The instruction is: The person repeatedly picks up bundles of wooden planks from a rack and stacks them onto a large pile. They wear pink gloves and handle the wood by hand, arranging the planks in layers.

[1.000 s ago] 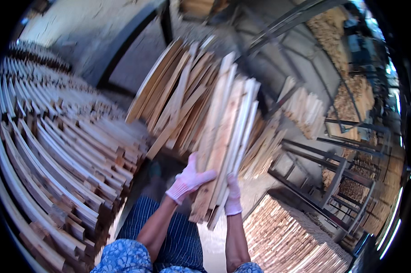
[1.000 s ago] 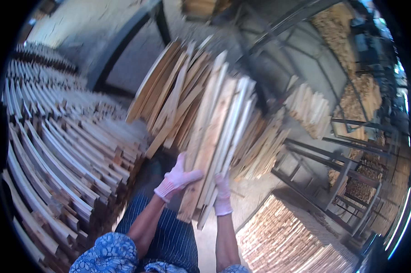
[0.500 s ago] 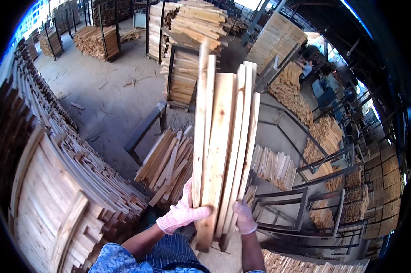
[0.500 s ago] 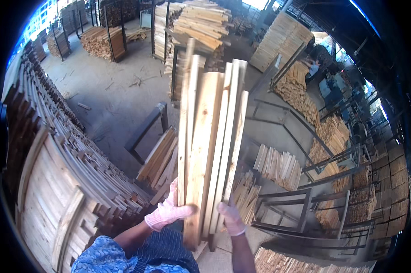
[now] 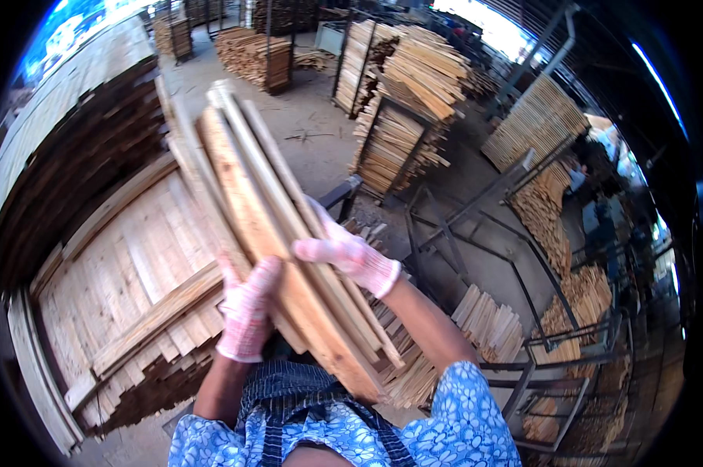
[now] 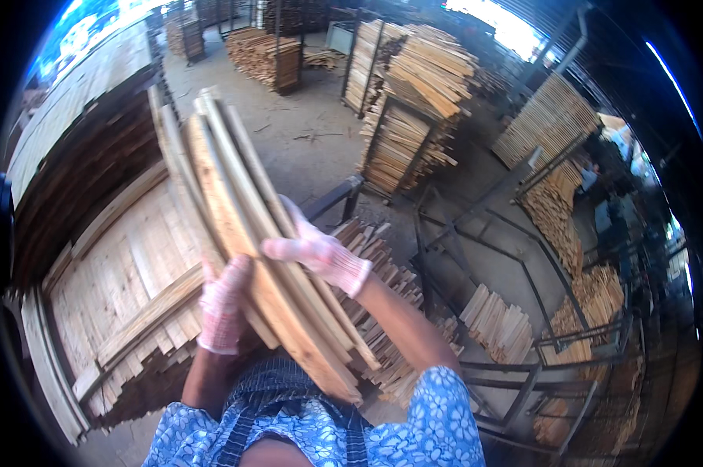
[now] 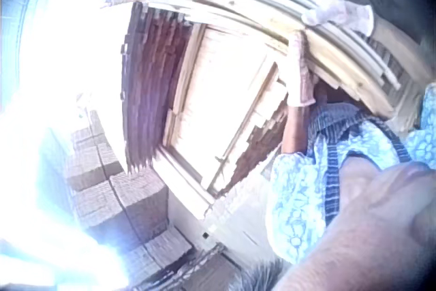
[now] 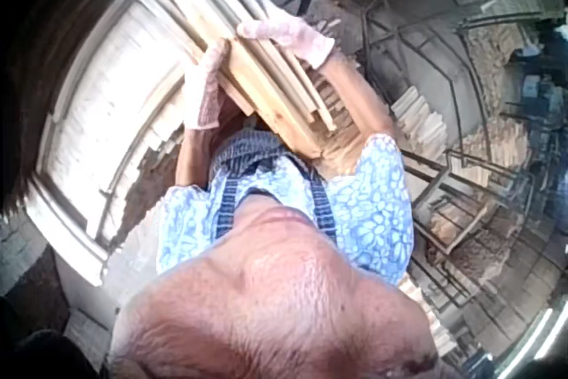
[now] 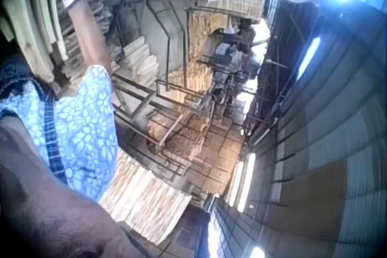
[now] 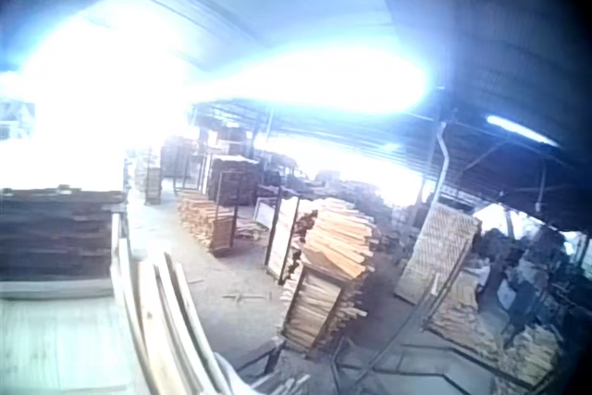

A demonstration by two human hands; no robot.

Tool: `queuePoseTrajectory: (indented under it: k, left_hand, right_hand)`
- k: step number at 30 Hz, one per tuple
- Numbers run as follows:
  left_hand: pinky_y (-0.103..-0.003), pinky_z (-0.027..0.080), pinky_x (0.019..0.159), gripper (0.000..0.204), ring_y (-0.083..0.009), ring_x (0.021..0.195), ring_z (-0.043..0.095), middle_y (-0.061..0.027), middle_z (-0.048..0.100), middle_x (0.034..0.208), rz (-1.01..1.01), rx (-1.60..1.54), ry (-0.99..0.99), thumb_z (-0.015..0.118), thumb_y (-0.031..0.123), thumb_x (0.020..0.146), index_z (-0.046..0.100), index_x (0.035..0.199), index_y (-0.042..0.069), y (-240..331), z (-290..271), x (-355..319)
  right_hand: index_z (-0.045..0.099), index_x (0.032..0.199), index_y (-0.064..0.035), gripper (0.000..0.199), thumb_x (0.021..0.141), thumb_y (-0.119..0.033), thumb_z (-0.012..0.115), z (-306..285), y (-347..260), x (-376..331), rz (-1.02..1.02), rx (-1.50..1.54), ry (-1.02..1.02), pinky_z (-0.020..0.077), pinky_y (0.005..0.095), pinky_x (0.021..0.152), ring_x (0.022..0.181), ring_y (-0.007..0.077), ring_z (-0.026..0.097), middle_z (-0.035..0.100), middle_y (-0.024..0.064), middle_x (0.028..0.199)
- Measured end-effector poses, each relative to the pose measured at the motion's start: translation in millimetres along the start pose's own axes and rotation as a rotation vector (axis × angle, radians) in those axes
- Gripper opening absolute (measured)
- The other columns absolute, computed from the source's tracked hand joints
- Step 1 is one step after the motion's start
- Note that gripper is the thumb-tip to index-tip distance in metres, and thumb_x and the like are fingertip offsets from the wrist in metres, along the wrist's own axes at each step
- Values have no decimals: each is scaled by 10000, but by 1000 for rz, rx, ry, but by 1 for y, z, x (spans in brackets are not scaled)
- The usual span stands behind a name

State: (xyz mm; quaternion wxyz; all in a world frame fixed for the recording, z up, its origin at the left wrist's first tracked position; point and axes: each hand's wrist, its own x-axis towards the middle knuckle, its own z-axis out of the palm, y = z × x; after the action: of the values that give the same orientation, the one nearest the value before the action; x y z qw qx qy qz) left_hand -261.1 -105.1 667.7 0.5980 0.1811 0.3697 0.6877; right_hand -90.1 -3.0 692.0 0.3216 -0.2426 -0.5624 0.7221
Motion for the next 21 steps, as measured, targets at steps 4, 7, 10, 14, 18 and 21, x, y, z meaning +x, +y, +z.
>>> queuePoseTrajectory:
  k: [4,7,10,14,18,21]
  left_hand:
    - [-374,601,918,620,-251,1071,686,-164,645,1272,98,77,105,695,164,963,377,1479,30,107,-112,-12]
    - [-335,593,865,428,-224,996,701,-87,693,1170,45,248,291,662,239,1003,575,1376,47,191,-208,-14]
    - [-338,559,760,421,-194,870,669,-61,676,1011,304,1139,274,686,268,984,601,1322,33,244,-305,-26]
    - [-306,524,680,518,-139,794,617,-74,627,930,-92,828,546,801,378,867,596,1156,0,283,-355,-53]
    - [-304,555,651,487,-142,751,654,-77,659,909,-110,888,502,765,307,875,574,1198,-4,297,-388,-71]
    - [-319,580,601,506,-168,735,674,-102,668,911,-129,755,534,726,265,874,521,1241,-16,313,-397,-99]
  right_hand:
    - [-27,1583,107,1214,844,-327,832,125,29,86,70,51,-173,322,318,1176,1398,243,433,458,201,1506]
    - [-44,1575,114,1225,855,-338,838,230,60,145,155,28,-174,384,314,1131,1342,237,500,517,211,1454]
    - [130,1606,33,1138,842,-442,827,311,110,197,176,-370,-61,392,324,1126,1343,268,500,531,215,1437]
    - [97,1654,-179,1255,737,-653,811,348,152,219,146,-983,55,317,470,1208,1503,513,239,102,390,1626]
    - [115,1647,-182,1132,813,-590,763,330,162,234,102,-1152,-59,299,475,1217,1494,509,272,130,375,1630]
    - [128,1642,-174,1041,864,-568,698,344,143,236,205,-1244,-35,360,494,1178,1433,506,389,293,375,1570]
